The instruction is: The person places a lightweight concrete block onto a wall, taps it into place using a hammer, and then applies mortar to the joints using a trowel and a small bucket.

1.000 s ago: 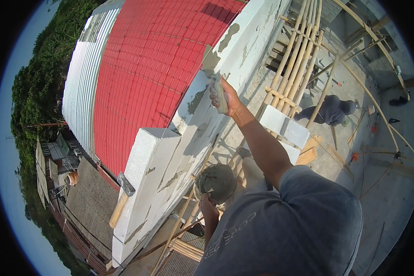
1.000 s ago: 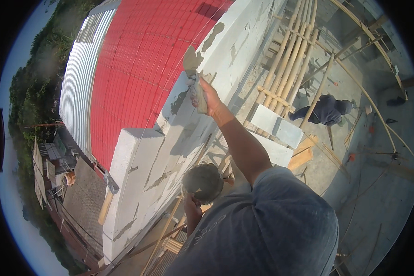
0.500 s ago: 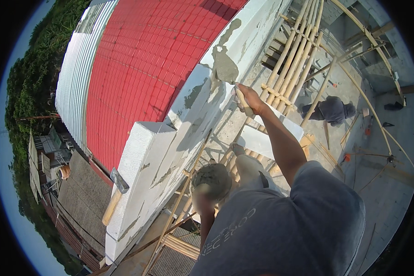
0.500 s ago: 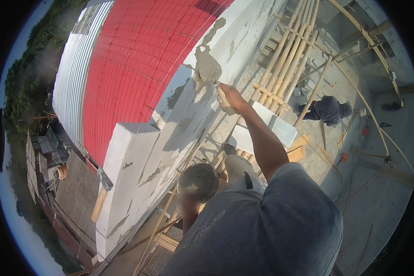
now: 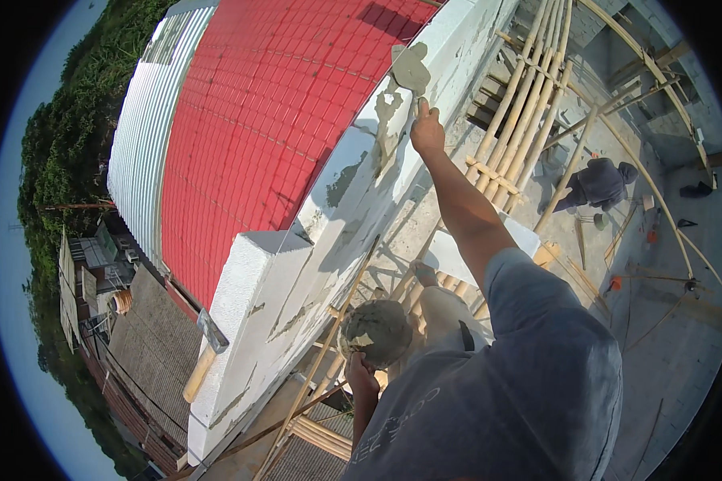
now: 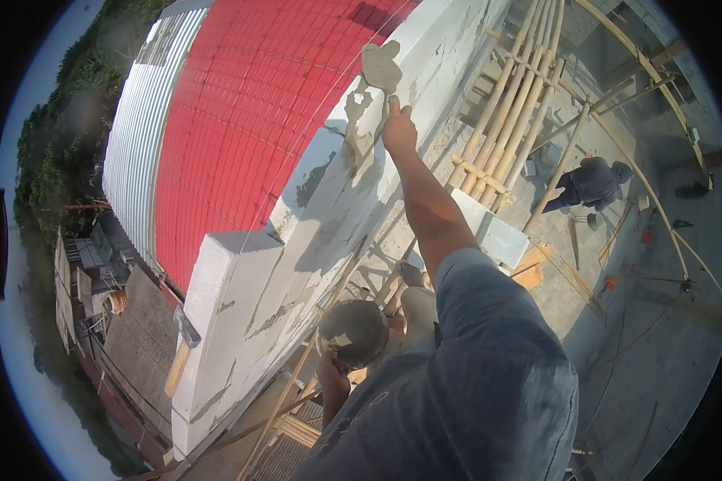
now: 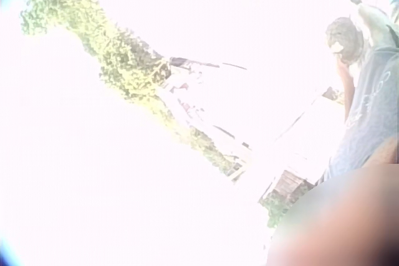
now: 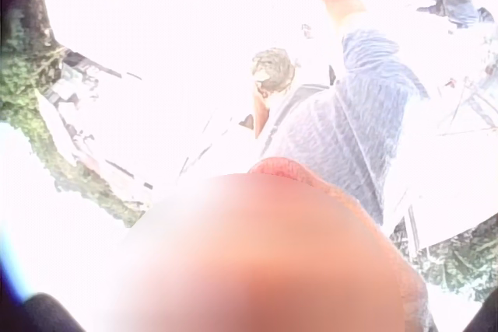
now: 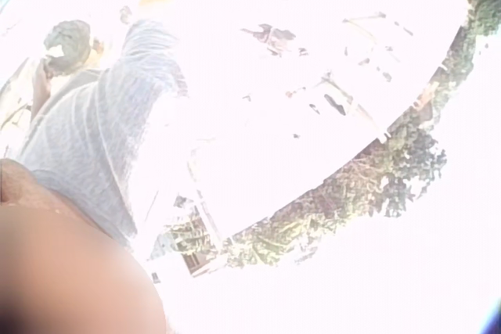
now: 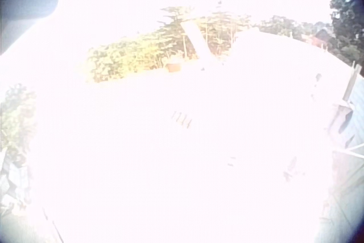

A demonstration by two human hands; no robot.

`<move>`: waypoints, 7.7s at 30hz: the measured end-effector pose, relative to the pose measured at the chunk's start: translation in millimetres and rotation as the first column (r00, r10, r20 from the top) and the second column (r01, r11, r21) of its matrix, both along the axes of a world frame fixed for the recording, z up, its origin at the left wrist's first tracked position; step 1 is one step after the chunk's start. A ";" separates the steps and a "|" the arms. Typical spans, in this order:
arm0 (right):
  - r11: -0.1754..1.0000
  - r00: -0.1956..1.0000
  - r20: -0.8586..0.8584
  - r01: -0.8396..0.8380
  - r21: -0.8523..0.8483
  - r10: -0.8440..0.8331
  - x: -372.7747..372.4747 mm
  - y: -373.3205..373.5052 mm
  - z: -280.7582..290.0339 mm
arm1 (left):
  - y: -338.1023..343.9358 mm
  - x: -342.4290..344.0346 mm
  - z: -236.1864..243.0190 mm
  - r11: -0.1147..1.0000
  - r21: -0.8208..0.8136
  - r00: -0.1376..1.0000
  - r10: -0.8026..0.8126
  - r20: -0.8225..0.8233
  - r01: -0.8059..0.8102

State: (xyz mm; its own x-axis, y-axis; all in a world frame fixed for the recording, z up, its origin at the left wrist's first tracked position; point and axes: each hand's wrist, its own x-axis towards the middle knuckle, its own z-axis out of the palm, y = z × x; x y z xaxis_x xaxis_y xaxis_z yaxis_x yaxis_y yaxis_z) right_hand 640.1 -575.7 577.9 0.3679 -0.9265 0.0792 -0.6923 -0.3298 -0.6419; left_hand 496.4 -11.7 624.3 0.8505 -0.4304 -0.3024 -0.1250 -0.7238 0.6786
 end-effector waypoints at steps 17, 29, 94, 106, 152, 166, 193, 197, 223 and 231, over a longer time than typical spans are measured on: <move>0.445 0.657 0.206 -0.676 0.588 0.725 -279.5 261.5 16.6 | -50.3 32.2 14.1 0.689 -0.146 0.559 0.424 -0.712 -0.710; 0.225 0.143 -0.175 -0.696 0.682 0.974 -166.5 347.4 -18.2 | -72.9 22.6 36.3 0.800 -0.201 0.641 0.274 -0.717 -0.566; 0.263 -0.039 -0.403 -0.698 0.666 0.914 -142.7 237.9 90.7 | -57.9 31.4 27.8 0.608 -0.099 0.437 0.439 -0.785 -0.788; -0.070 0.372 0.262 -0.458 0.886 0.891 -161.7 262.3 5.5 | -56.9 34.2 33.4 0.666 -0.162 0.515 0.375 -0.771 -0.728; 0.465 0.322 -0.360 -0.761 0.452 0.876 -223.8 226.3 22.2 | -94.9 39.3 20.9 0.604 -0.135 0.458 0.422 -0.782 -0.786; 0.282 0.442 -0.025 -0.526 0.802 0.897 -163.3 271.3 -21.6 | -107.3 44.5 27.1 0.782 -0.156 0.575 0.291 -0.765 -0.603; 0.890 0.929 -0.238 -0.347 -0.296 0.283 -86.8 52.7 117.7 | -64.7 24.6 16.8 0.622 -0.076 0.449 0.470 -0.760 -0.779; 0.881 0.929 -0.245 -0.349 -0.321 0.278 -86.9 54.1 115.3 | -62.5 25.8 13.6 0.594 -0.084 0.433 0.475 -0.766 -0.800; 0.806 0.871 0.086 -0.482 0.344 0.484 -252.6 194.5 4.7 | -108.7 54.6 15.6 0.773 -0.123 0.562 0.331 -0.759 -0.622; 0.515 0.398 -0.338 -0.532 0.672 0.853 -199.0 243.8 9.2 | -128.2 51.9 3.7 0.863 -0.072 0.600 0.286 -0.747 -0.500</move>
State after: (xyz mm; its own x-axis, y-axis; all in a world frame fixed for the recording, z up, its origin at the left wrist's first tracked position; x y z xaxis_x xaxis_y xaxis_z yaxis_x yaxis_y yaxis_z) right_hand 441.1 -331.8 587.1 0.6986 -0.1704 -0.6949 -0.5798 -0.7039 -0.4103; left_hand 548.3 -139.9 628.0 0.5371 -0.2545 -0.8042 0.7106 -0.3771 0.5940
